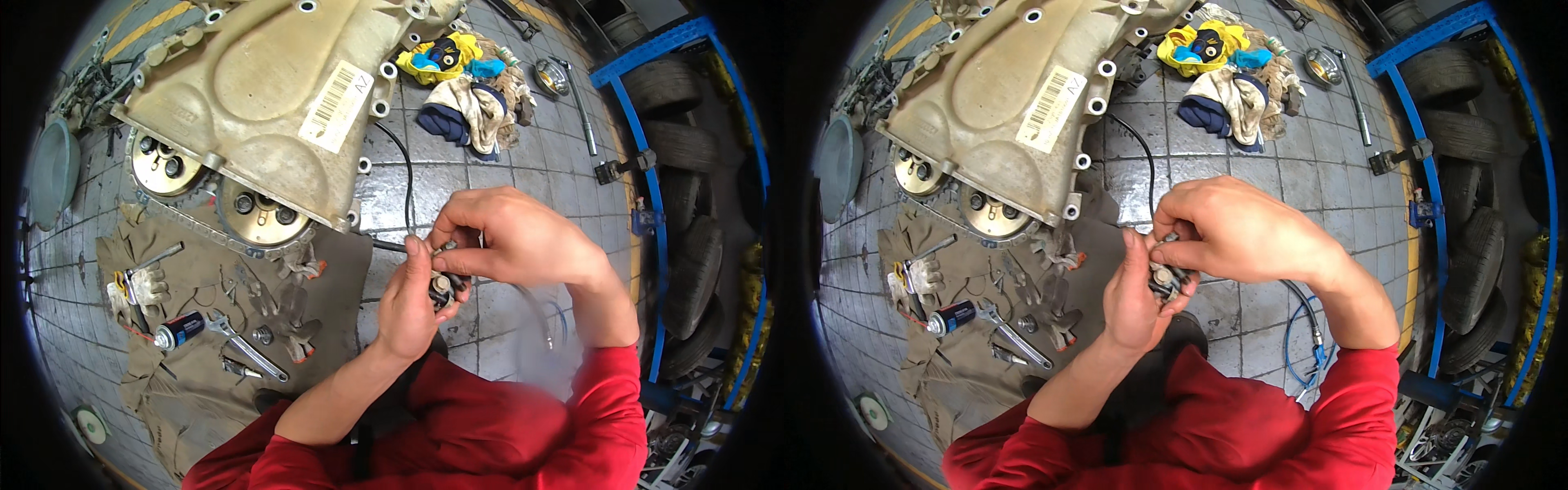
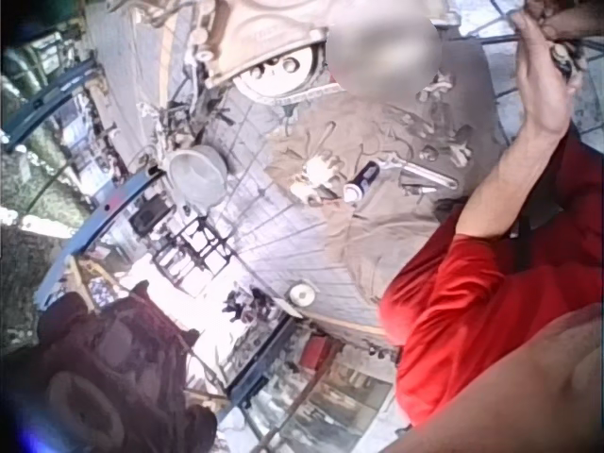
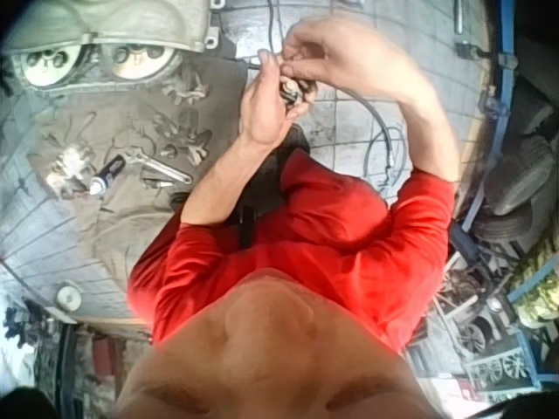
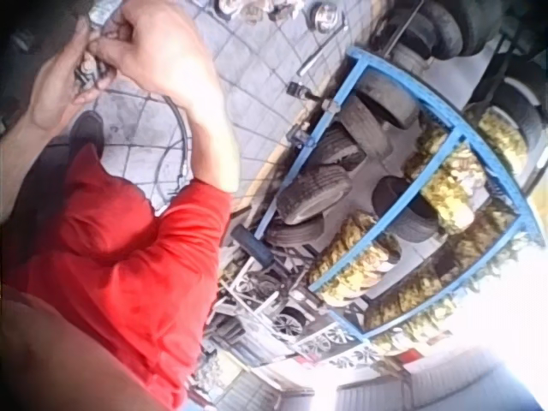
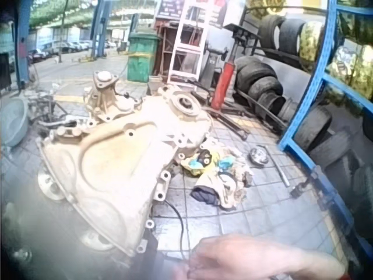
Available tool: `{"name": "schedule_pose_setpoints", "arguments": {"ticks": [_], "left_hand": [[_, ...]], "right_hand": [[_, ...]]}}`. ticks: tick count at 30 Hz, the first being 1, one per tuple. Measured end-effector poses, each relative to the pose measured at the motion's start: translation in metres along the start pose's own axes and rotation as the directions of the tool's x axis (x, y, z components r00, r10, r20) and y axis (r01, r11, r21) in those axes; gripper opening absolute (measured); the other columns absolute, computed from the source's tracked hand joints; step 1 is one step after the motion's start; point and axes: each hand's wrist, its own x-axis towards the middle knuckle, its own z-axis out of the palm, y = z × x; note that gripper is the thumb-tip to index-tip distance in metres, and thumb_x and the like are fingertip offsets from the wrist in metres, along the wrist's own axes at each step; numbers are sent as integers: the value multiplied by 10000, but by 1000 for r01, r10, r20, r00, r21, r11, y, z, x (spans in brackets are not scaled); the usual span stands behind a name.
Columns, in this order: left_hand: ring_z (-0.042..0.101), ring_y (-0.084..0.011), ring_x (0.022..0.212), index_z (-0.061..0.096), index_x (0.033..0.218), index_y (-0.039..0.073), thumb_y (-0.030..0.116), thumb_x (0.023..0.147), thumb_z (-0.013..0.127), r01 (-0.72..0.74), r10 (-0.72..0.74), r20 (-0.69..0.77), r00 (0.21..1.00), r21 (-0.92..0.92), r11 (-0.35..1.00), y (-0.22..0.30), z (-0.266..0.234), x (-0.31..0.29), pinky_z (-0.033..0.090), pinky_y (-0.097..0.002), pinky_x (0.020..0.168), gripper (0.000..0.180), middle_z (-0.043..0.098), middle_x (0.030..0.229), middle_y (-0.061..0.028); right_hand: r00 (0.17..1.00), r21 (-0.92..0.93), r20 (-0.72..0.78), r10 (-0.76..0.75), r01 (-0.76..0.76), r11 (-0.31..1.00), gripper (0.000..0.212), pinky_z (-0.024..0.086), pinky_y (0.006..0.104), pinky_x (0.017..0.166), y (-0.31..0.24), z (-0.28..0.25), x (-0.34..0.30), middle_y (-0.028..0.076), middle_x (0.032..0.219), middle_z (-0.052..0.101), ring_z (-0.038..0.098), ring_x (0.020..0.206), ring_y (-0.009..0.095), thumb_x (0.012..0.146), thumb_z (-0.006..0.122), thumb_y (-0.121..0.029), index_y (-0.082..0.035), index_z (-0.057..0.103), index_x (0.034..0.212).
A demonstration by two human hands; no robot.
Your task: The person walks to a disassembled engine on the floor and begins inserting bolts into the engine block by hand. They continue to thread multiple bolts into various holes on the engine casing throughout the clip.
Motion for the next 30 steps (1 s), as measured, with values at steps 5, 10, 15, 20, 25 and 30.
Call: {"name": "schedule_pose_setpoints", "arguments": {"ticks": [5, 10, 15, 20, 25, 30], "left_hand": [[487, -93, 615, 534, 1275, 46, 559, 1166, 209, 49, -57, -64, 996, -123, 991, 1, 4, 2, 352, -217, 493, 617, 616, 867, -87], [482, -106, 598, 551, 1243, 68, 445, 1189, 220, 90, -85, 32, 996, -217, 972, -5, -7, 2, 339, -232, 477, 504, 626, 852, -98], [557, -142, 745, 592, 1247, 133, 555, 1148, 352, 55, -45, 43, 998, -265, 963, -8, -14, 1, 333, -237, 492, 496, 629, 982, -20], [539, -149, 802, 605, 1189, 168, 541, 1136, 415, 36, -39, -7, 999, -305, 952, -9, -23, -1, 328, -238, 513, 422, 575, 1000, -5], [519, -161, 821, 583, 1127, 107, 460, 1155, 422, 26, -33, -15, 999, -330, 944, -12, -28, 1, 337, -249, 543, 389, 524, 1022, -28], [490, -155, 798, 615, 1124, 122, 475, 1149, 432, 54, -59, -19, 998, -222, 974, -24, -21, 3, 317, -237, 533, 398, 514, 1011, -27]], "right_hand": [[981, 75, -158, -114, 127, 989, 191, 541, 405, 733, 3, 7, 0, 98, 923, 690, 684, 854, 291, 935, 797, -189, -31, 722, 1012], [932, 20, -257, -256, 270, 963, 206, 530, 439, 836, 13, 13, 1, 113, 993, 675, 662, 964, 326, 977, 741, -223, -37, 681, 1041], [901, 71, -307, -306, 342, 937, 193, 508, 440, 935, 25, 24, 2, 107, 1022, 670, 636, 1055, 336, 976, 737, -214, -52, 675, 1061], [850, 166, -396, -346, 437, 884, 173, 546, 385, 884, 31, 30, 13, 72, 1048, 690, 670, 1004, 259, 988, 757, -166, -39, 679, 1077], [791, 410, -605, -89, 406, 816, 200, 556, 269, 811, 28, -4, 26, 3, 1020, 689, 661, 924, 89, 1040, 720, -152, -19, 676, 1183], [487, -29, -812, -322, 517, 855, 230, 598, 396, 810, 41, -35, 79, 161, 1007, 774, 770, 927, 306, 973, 714, -162, -14, 721, 1149]]}}
